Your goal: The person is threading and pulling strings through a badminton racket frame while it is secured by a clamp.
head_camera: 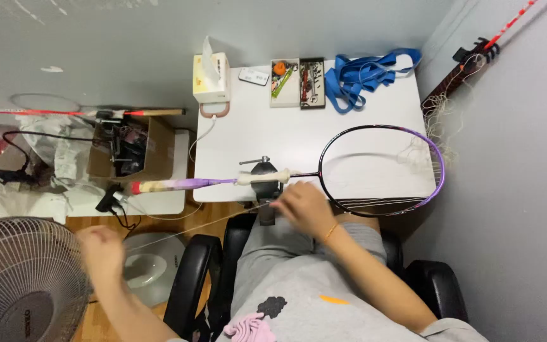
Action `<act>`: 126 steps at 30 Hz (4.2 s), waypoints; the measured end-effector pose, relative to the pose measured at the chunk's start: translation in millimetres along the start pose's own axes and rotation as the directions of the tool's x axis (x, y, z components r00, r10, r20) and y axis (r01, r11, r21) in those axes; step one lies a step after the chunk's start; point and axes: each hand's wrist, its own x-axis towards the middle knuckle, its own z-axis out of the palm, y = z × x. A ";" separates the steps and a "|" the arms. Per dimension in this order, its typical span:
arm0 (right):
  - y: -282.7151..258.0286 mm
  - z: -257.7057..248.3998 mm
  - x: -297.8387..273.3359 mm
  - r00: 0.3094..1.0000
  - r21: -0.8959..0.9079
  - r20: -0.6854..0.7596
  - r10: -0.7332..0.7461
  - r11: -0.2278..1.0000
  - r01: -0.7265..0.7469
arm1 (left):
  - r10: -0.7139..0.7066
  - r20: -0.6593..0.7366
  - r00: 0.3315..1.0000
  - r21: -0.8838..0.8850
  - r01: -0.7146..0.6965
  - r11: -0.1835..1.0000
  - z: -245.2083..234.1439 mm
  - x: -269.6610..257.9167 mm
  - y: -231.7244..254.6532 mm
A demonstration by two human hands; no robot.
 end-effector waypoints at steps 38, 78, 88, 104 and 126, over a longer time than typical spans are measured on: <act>-7.6 -0.6 38.2 0.945 0.904 0.323 0.046 -0.309 -0.294 | 0.554 0.696 0.458 -0.594 -0.066 0.802 201.8 -80.0 95.6; -16.6 -1.8 6.9 0.767 0.826 0.539 -0.348 0.038 -0.563 | 0.774 0.549 0.314 -0.268 -0.812 0.519 283.3 -112.4 124.9; -30.2 -59.7 51.9 0.931 0.784 0.359 0.069 0.518 -0.341 | 0.742 0.040 0.669 0.121 -0.740 0.661 201.3 35.9 116.2; 56.9 -52.1 64.0 0.882 0.909 0.415 0.222 -0.141 -0.392 | 0.412 0.852 0.323 0.176 -0.918 0.356 181.3 52.1 262.7; 66.3 -168.8 223.8 0.893 0.902 -0.121 0.434 -0.327 0.281 | 0.809 -0.187 0.558 0.008 -0.822 0.569 144.6 16.5 279.0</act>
